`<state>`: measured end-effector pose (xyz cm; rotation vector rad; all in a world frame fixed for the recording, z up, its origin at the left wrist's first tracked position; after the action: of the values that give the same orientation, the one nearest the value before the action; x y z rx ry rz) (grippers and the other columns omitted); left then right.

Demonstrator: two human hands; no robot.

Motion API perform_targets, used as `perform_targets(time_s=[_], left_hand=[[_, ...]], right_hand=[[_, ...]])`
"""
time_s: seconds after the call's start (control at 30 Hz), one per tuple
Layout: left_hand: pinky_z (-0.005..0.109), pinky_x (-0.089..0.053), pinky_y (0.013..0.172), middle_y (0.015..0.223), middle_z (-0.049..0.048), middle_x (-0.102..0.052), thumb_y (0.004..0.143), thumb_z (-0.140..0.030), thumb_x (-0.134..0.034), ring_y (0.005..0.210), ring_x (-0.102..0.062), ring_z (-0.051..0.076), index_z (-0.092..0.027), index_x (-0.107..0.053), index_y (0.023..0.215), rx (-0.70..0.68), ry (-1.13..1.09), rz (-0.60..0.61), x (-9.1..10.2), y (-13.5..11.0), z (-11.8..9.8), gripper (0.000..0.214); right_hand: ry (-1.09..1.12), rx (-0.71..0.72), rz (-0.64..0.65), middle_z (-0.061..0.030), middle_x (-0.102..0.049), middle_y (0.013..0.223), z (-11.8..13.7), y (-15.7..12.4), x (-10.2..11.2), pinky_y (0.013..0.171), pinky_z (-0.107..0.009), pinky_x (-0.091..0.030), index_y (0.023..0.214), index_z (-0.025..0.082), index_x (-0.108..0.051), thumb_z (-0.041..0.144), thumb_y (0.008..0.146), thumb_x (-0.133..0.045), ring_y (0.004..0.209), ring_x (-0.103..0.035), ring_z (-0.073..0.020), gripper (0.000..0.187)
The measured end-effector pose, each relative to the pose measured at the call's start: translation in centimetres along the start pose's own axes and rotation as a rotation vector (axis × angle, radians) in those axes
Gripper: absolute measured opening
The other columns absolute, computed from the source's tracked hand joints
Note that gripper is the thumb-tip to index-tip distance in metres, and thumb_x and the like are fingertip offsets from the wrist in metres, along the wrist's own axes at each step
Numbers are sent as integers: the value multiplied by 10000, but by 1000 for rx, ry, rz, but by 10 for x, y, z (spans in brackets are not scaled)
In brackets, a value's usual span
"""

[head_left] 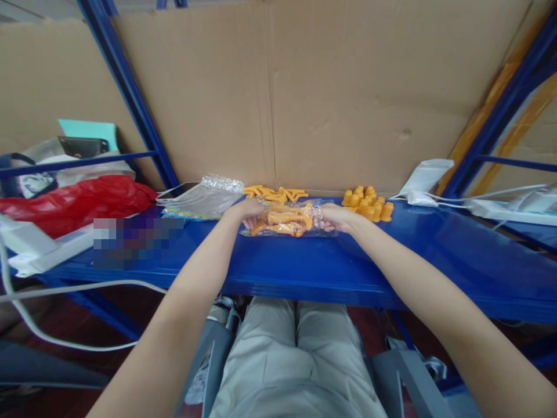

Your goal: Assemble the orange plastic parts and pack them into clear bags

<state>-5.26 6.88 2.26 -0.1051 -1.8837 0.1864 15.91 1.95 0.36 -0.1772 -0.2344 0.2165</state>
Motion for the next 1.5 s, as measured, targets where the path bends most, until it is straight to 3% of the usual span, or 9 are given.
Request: perform_targets(time_s=[0.33,0.63,0.77,1.07,1.23,1.37,1.43,1.5], left_hand=[[329,-573,589,677,172,-715,839,-569,-500,628,-707,266,-108,-724,931,38,-76,43,-3,2,4,520],[292,-555,566,709,197,-721,837,-631,-457,612,-703,249,-78,-709,897,2,-92,85,-6,-3,-2,611],[271,-546,571,705,198,-721,867,-671,-346,629,-704,236,-75,-700,875,-31,-63,90,-5,-7,-5,693],[258,-535,599,609,170,-691,848,-690,-371,632,-697,231,-60,-720,836,-57,8,87,-6,-9,-7,720],[243,-526,623,753,166,-727,879,-595,-420,689,-705,220,-77,-716,869,-101,90,-29,5,-9,-12,597],[264,-510,784,988,158,-730,887,-494,-459,918,-692,239,-107,-703,990,-232,158,-289,27,-12,-27,469],[273,-482,871,1125,149,-699,903,-447,-426,1036,-655,235,-111,-665,1117,-331,126,-367,31,-13,-36,464],[270,-440,952,1256,135,-644,906,-414,-403,1151,-600,225,-119,-610,1232,-436,73,-361,25,-12,-45,486]], right_hand=[[22,47,213,98,-318,427,-4,9,-13,339,-131,-132,605,199,-348,174,794,-614,348,-192,-16,327],[-41,2,263,94,-344,428,-7,1,-22,339,-113,-127,607,185,-371,202,867,-567,333,-214,-7,326],[-154,-5,204,78,-383,409,-6,-2,-21,321,-118,-134,601,178,-407,248,895,-547,317,-220,-9,333],[-398,123,53,59,-419,395,4,-1,-10,303,-153,-147,589,176,-503,361,857,-623,308,-273,-26,347],[-386,125,31,60,-402,396,5,-3,-8,322,-155,-130,583,173,-490,326,822,-642,319,-261,-25,322],[-283,70,20,39,-429,379,6,-1,5,329,-165,-145,605,179,-502,300,803,-609,304,-265,-40,255],[-205,14,82,-22,-522,419,5,-1,9,323,-186,-183,634,173,-522,315,841,-502,305,-305,-67,252],[-108,30,182,-81,-608,508,11,-6,8,330,-202,-224,679,153,-547,313,871,-401,333,-354,-90,290]])
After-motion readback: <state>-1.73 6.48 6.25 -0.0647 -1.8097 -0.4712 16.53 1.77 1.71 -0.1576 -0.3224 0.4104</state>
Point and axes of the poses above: each hand's wrist, its own y-axis towards the middle knuckle, its own x-axis out of the back of the hand, z = x × y, the point moved 9 cm from there along y, towards the middle knuckle
